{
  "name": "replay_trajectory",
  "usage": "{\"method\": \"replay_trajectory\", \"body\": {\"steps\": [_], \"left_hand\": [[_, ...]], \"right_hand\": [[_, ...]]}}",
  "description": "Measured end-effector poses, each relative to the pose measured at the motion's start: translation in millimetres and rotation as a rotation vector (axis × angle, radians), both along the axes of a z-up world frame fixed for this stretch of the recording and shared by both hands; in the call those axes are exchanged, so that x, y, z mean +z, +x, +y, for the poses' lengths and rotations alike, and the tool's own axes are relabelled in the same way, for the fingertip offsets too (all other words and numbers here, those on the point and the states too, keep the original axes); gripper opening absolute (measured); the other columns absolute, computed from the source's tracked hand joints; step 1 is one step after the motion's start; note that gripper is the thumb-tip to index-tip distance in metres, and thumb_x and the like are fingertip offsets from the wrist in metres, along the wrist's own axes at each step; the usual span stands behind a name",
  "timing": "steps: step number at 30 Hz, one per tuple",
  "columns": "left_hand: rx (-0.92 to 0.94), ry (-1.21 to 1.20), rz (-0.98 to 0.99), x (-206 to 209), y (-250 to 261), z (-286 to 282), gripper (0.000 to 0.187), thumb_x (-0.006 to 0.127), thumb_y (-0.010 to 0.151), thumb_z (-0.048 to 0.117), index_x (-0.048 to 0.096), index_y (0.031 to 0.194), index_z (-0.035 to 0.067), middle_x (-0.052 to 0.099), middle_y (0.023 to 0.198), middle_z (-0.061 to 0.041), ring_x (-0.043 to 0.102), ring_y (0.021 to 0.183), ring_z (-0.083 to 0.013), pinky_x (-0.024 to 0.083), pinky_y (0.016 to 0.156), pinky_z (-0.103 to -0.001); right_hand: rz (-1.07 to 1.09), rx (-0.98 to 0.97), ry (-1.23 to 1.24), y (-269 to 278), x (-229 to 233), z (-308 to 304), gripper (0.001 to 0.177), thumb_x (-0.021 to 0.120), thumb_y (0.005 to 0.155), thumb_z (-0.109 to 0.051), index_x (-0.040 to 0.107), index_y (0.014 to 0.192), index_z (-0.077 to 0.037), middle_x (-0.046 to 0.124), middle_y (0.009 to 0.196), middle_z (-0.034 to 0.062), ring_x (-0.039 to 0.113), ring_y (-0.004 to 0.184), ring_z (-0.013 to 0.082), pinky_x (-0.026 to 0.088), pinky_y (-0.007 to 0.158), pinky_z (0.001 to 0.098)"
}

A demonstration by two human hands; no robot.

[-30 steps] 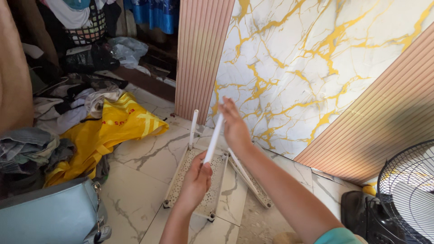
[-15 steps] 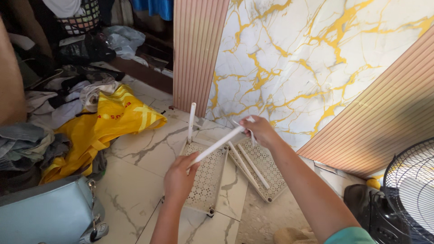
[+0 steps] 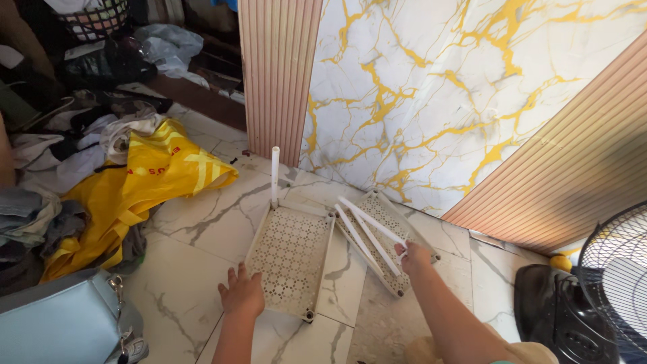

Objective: The person assembles a small rolling cart by inserting white plastic legs into the holes of perforated trays. They repeatedly insert and remove the legs to fit them securely, then flip the assembled unit to show the wheels.

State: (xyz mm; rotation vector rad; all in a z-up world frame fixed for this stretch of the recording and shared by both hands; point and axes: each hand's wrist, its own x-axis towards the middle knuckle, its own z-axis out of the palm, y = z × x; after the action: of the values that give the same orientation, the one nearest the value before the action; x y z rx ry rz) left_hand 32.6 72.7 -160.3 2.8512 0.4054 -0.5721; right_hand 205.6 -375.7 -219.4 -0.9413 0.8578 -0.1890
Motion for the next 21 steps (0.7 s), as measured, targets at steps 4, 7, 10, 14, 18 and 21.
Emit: {"method": "replay_trajectory", "body": {"steps": [4, 7, 10, 14, 18, 21], "left_hand": [[0.081, -0.145, 0.065, -10, 1, 10, 0.049, 0.045, 0.102, 0.019, 0.047, 0.15, 0.031, 0.021, 0.169, -0.007, 0.034, 0.15, -0.0278, 0.042, 0.116, -0.045], [0.281, -0.303, 0.022, -11, 4, 12, 0.046, 0.038, 0.108, 0.016, 0.045, 0.152, 0.007, 0.04, 0.161, -0.01, 0.054, 0.135, -0.031, 0.05, 0.108, -0.044], [0.148, -0.153, 0.119, -2, -1, 9, 0.036, 0.05, 0.103, 0.012, 0.062, 0.137, 0.008, 0.051, 0.152, -0.009, 0.056, 0.134, -0.0292, 0.052, 0.107, -0.041], [0.026, -0.106, 0.345, 29, -3, 8, 0.029, 0.064, 0.096, 0.013, 0.073, 0.123, 0.008, 0.07, 0.132, -0.011, 0.069, 0.121, -0.0269, 0.058, 0.098, -0.04], [0.002, -0.111, 0.465, 34, -1, 11, 0.038, 0.072, 0.095, 0.026, 0.07, 0.13, 0.011, 0.067, 0.133, -0.009, 0.067, 0.122, -0.0266, 0.056, 0.1, -0.042], [0.153, -0.159, 0.194, 7, 7, 13, 0.04, 0.056, 0.103, 0.023, 0.061, 0.14, 0.011, 0.065, 0.136, -0.012, 0.066, 0.123, -0.0301, 0.057, 0.098, -0.045]], "right_hand": [[0.033, 0.053, -0.01, -13, -8, 24, 0.022, 0.057, 0.101, -0.005, 0.055, 0.122, 0.001, 0.058, 0.112, 0.0164, 0.065, 0.085, 0.0274, 0.064, 0.067, 0.0352], [0.131, 0.135, -0.211, -16, -2, 29, 0.025, 0.05, 0.1, -0.007, 0.061, 0.123, -0.013, 0.06, 0.109, 0.0102, 0.065, 0.079, 0.0226, 0.059, 0.062, 0.0308], [0.131, 0.152, -0.372, -17, 2, 25, 0.029, 0.046, 0.1, -0.01, 0.061, 0.123, -0.02, 0.056, 0.094, 0.0066, 0.058, 0.066, 0.0205, 0.048, 0.051, 0.0305], [-0.068, 0.185, -0.453, -5, 5, 30, 0.025, 0.052, 0.096, -0.01, 0.062, 0.119, -0.014, 0.052, 0.071, 0.0013, 0.047, 0.054, 0.0141, 0.034, 0.042, 0.0296], [-0.153, 0.366, -0.64, 15, 15, 73, 0.017, 0.065, 0.093, -0.011, 0.071, 0.109, -0.012, 0.055, 0.072, -0.0033, 0.048, 0.057, 0.0077, 0.04, 0.046, 0.0254], [-0.357, 0.573, -0.693, 21, 39, 138, 0.017, 0.068, 0.093, -0.017, 0.073, 0.108, -0.012, 0.061, 0.075, -0.0036, 0.049, 0.062, 0.0069, 0.04, 0.052, 0.0259]]}}
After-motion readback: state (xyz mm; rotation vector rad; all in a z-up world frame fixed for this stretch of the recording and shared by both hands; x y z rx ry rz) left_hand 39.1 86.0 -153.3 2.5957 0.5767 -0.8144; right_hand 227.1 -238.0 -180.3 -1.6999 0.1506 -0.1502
